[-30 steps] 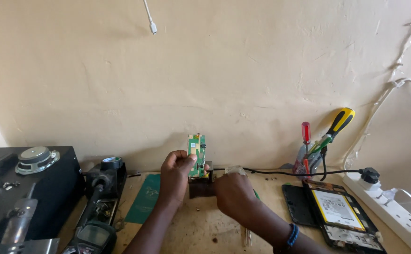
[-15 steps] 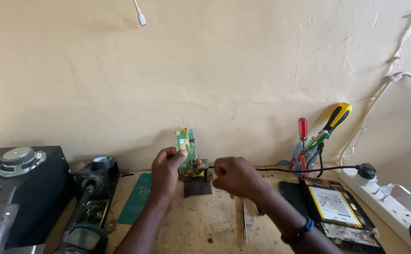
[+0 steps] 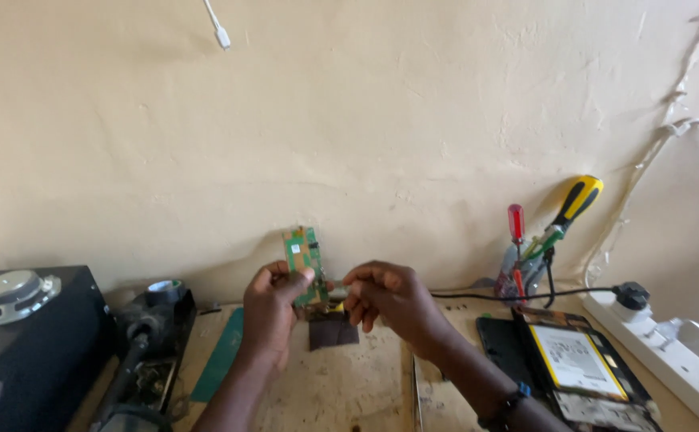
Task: The person holds a small green circuit board and uses a soldering iron to apply heat to specific points on the board. They repeatedly reposition the board and the soldering iron to work on different areas, occasionally inspecting the board between soldering actions.
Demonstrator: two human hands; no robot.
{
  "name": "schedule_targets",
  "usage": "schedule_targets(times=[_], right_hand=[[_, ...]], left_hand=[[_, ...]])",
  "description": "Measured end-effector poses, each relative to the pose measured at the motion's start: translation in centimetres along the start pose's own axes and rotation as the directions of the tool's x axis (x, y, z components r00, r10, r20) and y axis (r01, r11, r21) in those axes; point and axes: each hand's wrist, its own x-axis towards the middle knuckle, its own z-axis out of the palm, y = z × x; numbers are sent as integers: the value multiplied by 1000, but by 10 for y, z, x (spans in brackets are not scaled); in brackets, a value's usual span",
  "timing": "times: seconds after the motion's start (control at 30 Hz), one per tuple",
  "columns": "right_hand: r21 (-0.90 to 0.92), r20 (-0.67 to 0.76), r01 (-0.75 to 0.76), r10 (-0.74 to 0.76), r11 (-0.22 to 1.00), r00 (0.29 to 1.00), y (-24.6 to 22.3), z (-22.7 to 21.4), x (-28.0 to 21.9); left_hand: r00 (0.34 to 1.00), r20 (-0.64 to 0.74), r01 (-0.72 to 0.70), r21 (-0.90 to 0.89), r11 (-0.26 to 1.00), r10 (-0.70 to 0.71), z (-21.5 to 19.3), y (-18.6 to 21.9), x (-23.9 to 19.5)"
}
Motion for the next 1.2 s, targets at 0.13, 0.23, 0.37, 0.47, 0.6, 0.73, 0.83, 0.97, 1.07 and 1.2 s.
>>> schedule_targets(times=[0.13,0.23,0.37,0.47,0.6,0.73,0.83,0.97,1.07,1.2], right_hand=[[73,12,44,-45,996,999,-15,-2,-2],[120,-94,-22,34,993,995,-29,-1,-5],[137,-99,80,-67,987,993,-23,-1,-4],[195,-110,102,-81,976,991,-15,1,-2],[298,-180,120,-68,947,981,-9,1,1],[336,-219,49,27,941,975,-17,2,1],[404,-184,109,-36,908,982,-11,0,1],[449,-110,165,-129,878,986,3,-6,4],[448,-74,210,-199,869,977,5,-5,5],[272,-191,100,-48,957,980,-2,0,3]], left_hand=[[998,49,30,-9,1000,-29,6,14,-11],[1000,14,-19,15,1000,19,1,-2,0],[999,-1,-50,31,998,50,2,1,-4],[1000,9,-20,1,1000,20,3,4,-5],[1000,20,-1,-99,995,3,5,-2,0],[997,72,18,-159,987,-7,10,8,-7],[995,86,64,-169,984,-50,10,9,-9],[989,148,40,-203,978,-10,7,7,-9],[988,151,7,-206,978,24,8,11,-13],[992,120,-7,-205,979,32,9,16,-17]])
